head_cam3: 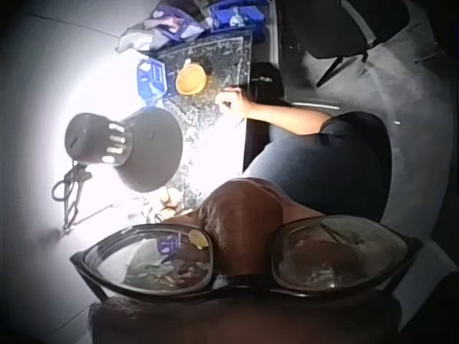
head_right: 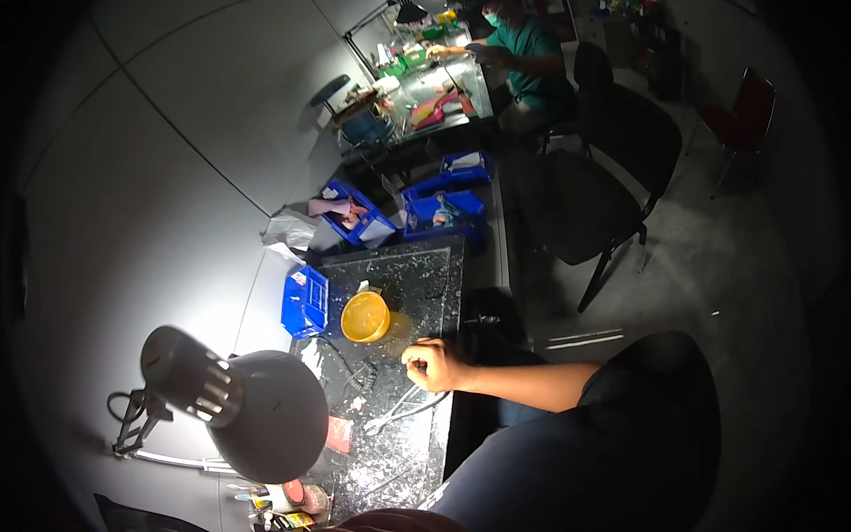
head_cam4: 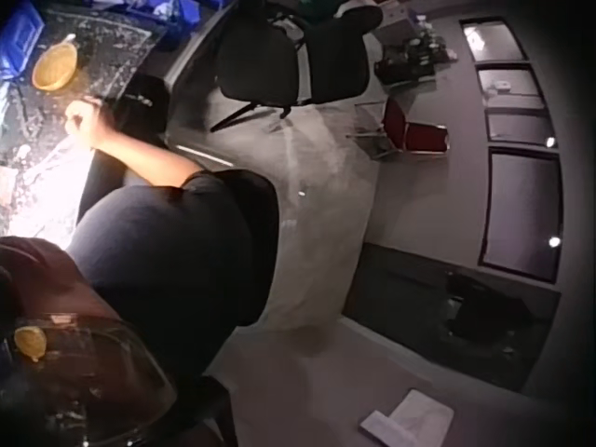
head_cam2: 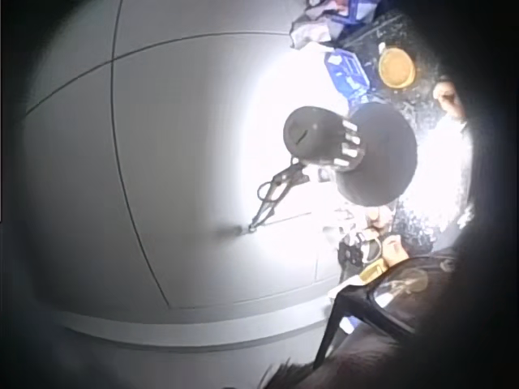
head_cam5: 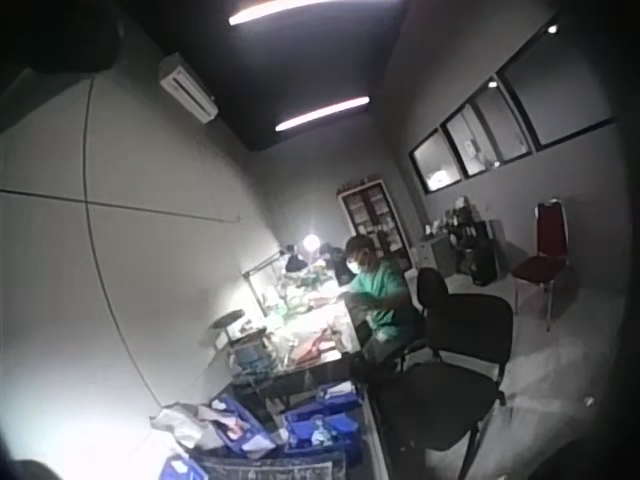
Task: The person takes a pink putty from a plastic bag, kneads it by hand, and presses it into a yellow bowl. Then the person presses a dental model into the putty to create an impression and uses a thin metal tool to scrape around the edges of the model.
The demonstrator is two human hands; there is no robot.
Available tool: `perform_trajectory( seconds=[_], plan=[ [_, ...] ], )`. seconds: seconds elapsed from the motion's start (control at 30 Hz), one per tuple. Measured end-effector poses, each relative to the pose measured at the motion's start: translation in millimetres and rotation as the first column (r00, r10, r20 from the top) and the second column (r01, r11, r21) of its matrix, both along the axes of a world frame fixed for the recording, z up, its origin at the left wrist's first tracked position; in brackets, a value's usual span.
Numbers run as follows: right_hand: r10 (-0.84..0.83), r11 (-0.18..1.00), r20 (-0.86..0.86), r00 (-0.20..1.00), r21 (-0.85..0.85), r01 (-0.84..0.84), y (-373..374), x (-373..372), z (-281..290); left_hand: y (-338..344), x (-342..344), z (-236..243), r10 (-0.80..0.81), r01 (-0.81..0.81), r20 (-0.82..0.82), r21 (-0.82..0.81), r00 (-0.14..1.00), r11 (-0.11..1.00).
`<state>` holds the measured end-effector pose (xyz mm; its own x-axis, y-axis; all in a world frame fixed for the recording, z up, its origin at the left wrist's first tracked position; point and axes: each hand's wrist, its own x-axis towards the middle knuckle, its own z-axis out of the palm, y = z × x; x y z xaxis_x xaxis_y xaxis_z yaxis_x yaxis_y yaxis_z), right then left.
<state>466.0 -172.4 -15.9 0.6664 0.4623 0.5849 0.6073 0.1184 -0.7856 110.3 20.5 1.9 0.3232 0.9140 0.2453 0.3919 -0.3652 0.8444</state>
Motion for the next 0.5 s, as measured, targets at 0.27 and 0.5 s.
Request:
perform_trajectory(
  seconds=[0.27, 0.5],
  plan=[
    [0.328, 0.934, -0.308, 0.893, 0.246, -0.258, -9.1, 23.0, 3.7, 4.0, 44.2, 4.4, 0.008, -0.012, -0.099, -0.036, 0.995, 0.999],
    [-0.09, 0.785, -0.61, 0.787, 0.443, 0.433, -117.7, 213.6, 15.6, 2.8, 66.1, 6.7, 0.014, -0.021, -0.165, -0.036, 0.986, 0.999]
  ],
)
